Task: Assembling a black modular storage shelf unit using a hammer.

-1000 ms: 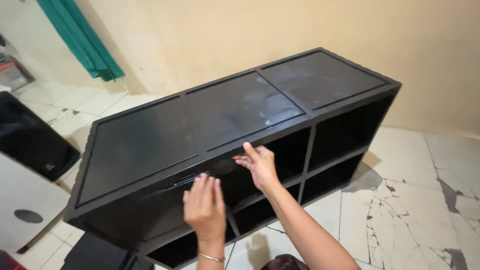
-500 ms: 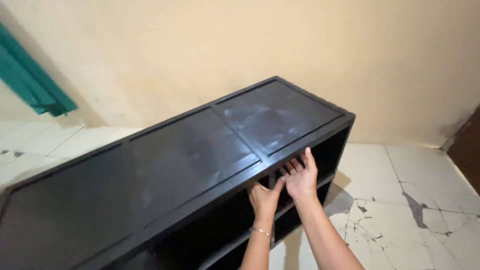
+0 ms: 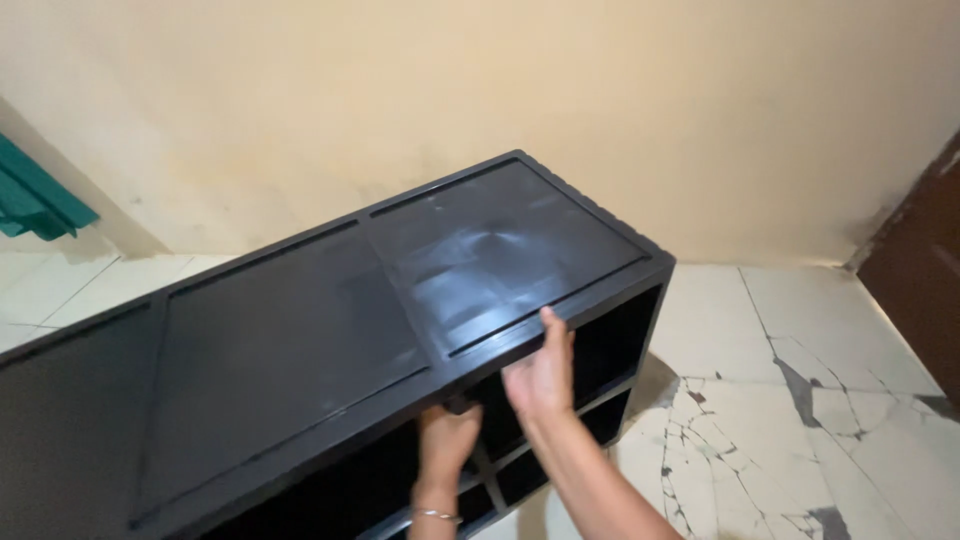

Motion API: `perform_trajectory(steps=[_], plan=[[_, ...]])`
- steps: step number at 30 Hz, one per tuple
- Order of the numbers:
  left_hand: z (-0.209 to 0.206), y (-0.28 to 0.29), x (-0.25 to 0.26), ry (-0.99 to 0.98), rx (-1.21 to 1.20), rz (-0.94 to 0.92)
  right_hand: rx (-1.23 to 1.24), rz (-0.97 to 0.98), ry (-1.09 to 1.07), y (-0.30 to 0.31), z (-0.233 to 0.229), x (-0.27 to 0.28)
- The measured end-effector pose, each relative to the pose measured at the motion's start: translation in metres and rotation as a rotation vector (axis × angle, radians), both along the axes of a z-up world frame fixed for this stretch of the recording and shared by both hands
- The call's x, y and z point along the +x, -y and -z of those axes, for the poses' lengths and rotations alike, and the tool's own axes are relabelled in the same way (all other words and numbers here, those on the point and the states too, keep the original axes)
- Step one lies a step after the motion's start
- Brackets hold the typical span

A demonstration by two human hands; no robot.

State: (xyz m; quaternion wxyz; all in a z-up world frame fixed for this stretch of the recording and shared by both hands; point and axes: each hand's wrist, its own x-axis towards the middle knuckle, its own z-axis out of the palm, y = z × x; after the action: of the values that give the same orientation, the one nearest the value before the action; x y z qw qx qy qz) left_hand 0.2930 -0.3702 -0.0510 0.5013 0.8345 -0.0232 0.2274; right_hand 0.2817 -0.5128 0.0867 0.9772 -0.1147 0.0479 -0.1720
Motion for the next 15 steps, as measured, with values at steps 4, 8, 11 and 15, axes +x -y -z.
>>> perform_trajectory(steps=[4, 8, 11, 15], plan=[[-0.013, -0.027, -0.029, -0.088, 0.019, 0.032, -0.072, 0.020, 0.036, -0.018, 0.011, -0.036], [-0.060, 0.010, -0.086, 0.290, 0.013, -0.409, -0.026, -0.100, 0.090, 0.010, 0.044, -0.041], [-0.005, 0.055, -0.109, 0.488, 0.151, -0.154, 0.150, -0.029, 0.132, 0.074, 0.114, -0.011], [-0.014, 0.101, -0.080, 0.290, 0.367, 0.262, 0.096, -0.143, 0.241, 0.127, 0.121, 0.033]])
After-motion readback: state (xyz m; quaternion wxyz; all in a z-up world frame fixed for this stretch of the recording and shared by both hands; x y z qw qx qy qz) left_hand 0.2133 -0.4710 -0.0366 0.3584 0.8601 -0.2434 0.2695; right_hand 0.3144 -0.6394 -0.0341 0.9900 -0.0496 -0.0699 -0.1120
